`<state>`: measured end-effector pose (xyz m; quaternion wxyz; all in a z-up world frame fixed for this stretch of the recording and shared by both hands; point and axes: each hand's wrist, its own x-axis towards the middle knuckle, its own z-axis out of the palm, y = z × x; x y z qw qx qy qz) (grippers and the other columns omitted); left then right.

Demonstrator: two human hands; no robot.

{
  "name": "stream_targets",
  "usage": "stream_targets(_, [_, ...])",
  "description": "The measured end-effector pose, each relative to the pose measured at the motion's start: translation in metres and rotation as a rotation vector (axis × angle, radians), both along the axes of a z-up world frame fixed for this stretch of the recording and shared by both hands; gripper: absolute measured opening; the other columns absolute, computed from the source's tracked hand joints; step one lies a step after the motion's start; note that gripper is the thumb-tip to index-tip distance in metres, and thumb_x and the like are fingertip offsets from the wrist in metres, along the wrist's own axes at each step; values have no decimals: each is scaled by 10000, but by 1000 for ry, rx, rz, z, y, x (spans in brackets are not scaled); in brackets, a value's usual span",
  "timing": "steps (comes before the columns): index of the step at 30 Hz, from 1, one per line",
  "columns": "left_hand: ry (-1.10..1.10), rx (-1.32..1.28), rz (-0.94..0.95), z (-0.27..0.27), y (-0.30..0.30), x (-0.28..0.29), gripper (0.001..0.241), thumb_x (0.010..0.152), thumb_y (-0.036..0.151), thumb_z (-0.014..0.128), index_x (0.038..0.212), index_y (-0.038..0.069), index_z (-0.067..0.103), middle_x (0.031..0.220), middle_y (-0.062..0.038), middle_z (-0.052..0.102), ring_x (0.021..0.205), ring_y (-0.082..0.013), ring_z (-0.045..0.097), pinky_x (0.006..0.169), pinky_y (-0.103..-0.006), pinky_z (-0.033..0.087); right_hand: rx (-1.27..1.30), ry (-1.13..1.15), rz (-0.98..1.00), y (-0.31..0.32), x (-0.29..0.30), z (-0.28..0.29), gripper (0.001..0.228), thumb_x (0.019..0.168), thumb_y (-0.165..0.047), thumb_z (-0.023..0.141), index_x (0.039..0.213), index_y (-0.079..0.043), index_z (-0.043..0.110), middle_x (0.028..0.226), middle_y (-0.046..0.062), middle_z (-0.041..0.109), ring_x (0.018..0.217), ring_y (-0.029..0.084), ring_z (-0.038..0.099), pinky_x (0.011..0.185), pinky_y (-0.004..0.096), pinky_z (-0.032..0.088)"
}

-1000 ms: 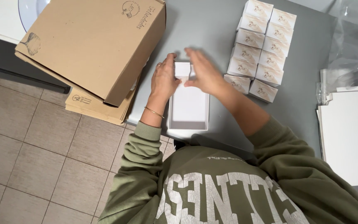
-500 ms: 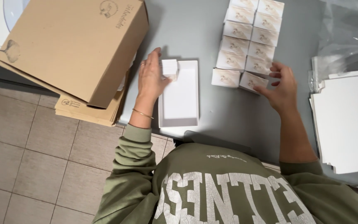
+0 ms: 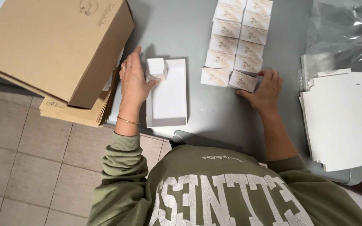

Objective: Packing small folded cardboard inserts into a larger white box.

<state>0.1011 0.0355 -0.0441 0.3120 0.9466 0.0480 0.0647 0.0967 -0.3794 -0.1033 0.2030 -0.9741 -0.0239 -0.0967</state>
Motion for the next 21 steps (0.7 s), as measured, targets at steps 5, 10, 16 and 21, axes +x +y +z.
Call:
stream_targets(5, [-117, -2, 33, 28, 4, -31, 1096, 573, 115, 982, 1492, 35, 390, 1449, -205, 515, 1333, -421, 464, 1110, -511, 355, -87, 7, 118, -1, 3, -13, 743, 644, -398, 969, 1244, -105, 642, 1262, 86, 609, 1211, 356, 456, 1047, 497, 325])
stream_targets(10, [-313, -88, 70, 69, -23, -85, 808, 832, 142, 929, 1483, 19, 467, 1436, -183, 576, 1330, -360, 534, 1145, -450, 424, -70, 29, 180, -10, 6, -26, 673, 754, -389, 926, 1310, -121, 655, 1286, 67, 648, 1239, 349, 462, 1064, 499, 327])
stream_targets(16, [-77, -786, -490, 59, -94, -124, 428, 937, 184, 789, 1303, 47, 615, 1375, -127, 659, 1208, -244, 660, 977, -337, 553, -80, 107, 212, -27, 12, -36, 718, 743, -426, 906, 1298, -55, 640, 1289, 136, 631, 1223, 376, 467, 1082, 514, 335])
stream_targets(21, [543, -946, -730, -5, -158, -126, 530, 896, 246, 768, 1348, 52, 570, 1233, -85, 699, 1130, -193, 676, 922, -327, 559, -129, 426, 94, -33, 14, -33, 815, 656, -495, 926, 1228, -2, 619, 1237, 227, 614, 1193, 414, 514, 1049, 509, 368])
